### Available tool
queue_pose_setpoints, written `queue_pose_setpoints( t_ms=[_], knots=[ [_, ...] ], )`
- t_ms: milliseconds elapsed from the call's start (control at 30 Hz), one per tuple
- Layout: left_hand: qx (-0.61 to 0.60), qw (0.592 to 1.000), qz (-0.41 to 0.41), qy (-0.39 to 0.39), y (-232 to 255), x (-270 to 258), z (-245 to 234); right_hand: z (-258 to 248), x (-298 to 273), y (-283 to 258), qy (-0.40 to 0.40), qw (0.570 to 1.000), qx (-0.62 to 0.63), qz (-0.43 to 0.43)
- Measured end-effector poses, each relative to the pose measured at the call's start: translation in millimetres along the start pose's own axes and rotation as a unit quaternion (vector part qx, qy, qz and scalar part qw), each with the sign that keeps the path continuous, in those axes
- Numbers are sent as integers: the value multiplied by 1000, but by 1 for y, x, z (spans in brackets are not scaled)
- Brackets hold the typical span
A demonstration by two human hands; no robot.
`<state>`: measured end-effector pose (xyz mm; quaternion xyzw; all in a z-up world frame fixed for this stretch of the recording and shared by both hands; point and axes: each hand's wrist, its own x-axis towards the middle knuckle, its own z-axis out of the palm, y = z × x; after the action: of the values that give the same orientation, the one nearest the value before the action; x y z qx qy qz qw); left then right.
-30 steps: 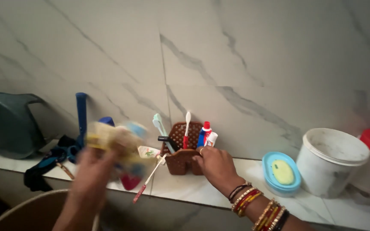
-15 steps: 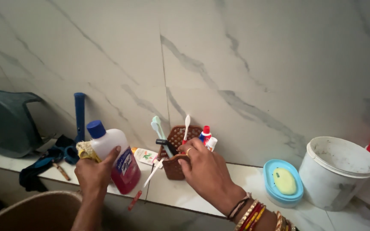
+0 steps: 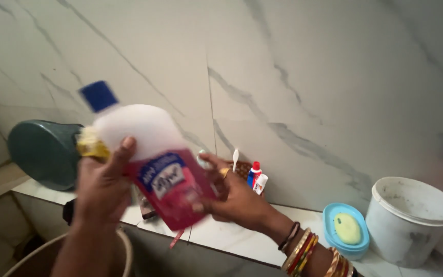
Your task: The person refills a red spray bottle with liquid from a larger pink bottle, then wipes the red bottle and surrounding countertop with a cloth. They move a toothbrush holder, wipe the counter, and clean a green plastic cup with a cloth and water from a bucket.
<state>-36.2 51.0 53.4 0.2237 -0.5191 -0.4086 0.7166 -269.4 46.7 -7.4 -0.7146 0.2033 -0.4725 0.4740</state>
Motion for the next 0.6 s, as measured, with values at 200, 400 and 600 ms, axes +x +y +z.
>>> queue_pose_setpoints(
  t_ms=[200, 400, 600],
  knots=[
    [104, 990, -71, 69, -15, -18, 42, 32, -30, 18, -10, 950, 283, 135],
    [364, 887, 241, -154, -58, -67, 83, 12, -21, 11, 90, 956, 275, 49],
    [526, 801, 261, -117, -59, -80, 99, -4, -29, -3, 88, 995, 34, 23]
  ],
)
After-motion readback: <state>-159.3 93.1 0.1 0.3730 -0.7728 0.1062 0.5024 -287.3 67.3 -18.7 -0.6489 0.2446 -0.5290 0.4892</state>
